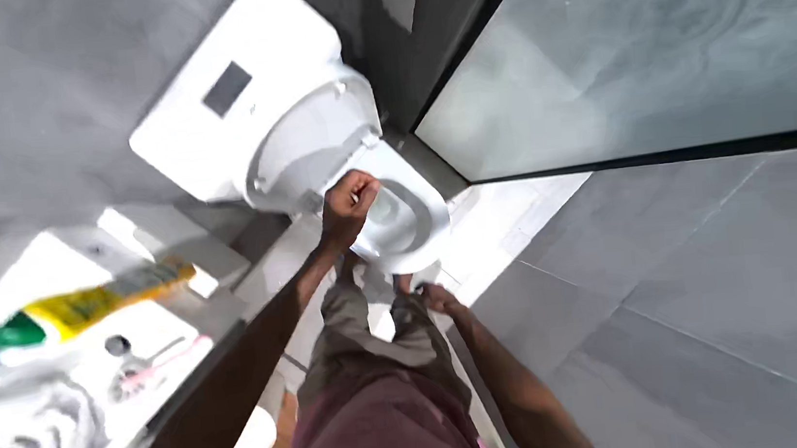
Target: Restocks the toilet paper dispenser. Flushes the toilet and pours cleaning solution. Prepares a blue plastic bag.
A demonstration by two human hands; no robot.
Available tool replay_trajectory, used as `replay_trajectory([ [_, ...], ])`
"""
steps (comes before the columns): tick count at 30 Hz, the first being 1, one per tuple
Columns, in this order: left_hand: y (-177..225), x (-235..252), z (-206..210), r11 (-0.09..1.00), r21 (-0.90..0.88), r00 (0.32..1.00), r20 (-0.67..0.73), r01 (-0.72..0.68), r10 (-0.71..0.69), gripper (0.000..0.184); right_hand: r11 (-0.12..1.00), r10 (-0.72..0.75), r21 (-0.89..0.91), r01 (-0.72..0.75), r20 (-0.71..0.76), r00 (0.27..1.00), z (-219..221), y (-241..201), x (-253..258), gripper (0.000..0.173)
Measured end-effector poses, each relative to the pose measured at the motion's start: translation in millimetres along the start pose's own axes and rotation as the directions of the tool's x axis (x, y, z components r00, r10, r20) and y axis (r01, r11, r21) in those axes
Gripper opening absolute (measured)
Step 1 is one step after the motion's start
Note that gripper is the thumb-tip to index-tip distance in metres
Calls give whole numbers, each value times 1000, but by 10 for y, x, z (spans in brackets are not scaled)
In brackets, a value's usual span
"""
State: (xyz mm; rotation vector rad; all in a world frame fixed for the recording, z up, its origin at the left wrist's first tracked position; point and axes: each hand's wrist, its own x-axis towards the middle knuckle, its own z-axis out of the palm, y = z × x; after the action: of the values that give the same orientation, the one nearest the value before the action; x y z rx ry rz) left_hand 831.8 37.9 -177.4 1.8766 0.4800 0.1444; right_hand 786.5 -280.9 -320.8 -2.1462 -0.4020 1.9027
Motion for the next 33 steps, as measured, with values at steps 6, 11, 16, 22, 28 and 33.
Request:
replay_trajectory([
  [6,-1352,-3173,-52,665,519,671,215,537,-710,36,980,65,201,10,-367,928,-591,794,-267,41],
  [11,-1200,-5158,-343,161,-340,76,-250,926,-965,41,967,164,-133,-218,-331,929,-945,1084,-560,42],
  [16,-963,-5866,-209,249,-497,50,-380,831,-924,34,887,-284,-429,173,-209,936,-630,-589,-526,43],
  [22,-914,-5859,576,374,-407,340,-154,834,-928,35,529,-848,-294,796,-203,489,506,-3206,-747,55],
  [28,-1129,-6363,597,429,-453,389,-183,782,-903,31,518,-823,-263,814,-415,389,1234,-4818,-681,110],
  [33,-1287,-6983,186,334,-684,130,-332,648,-934,28,567,-768,-306,765,-532,356,1470,-5013,-248,54],
])
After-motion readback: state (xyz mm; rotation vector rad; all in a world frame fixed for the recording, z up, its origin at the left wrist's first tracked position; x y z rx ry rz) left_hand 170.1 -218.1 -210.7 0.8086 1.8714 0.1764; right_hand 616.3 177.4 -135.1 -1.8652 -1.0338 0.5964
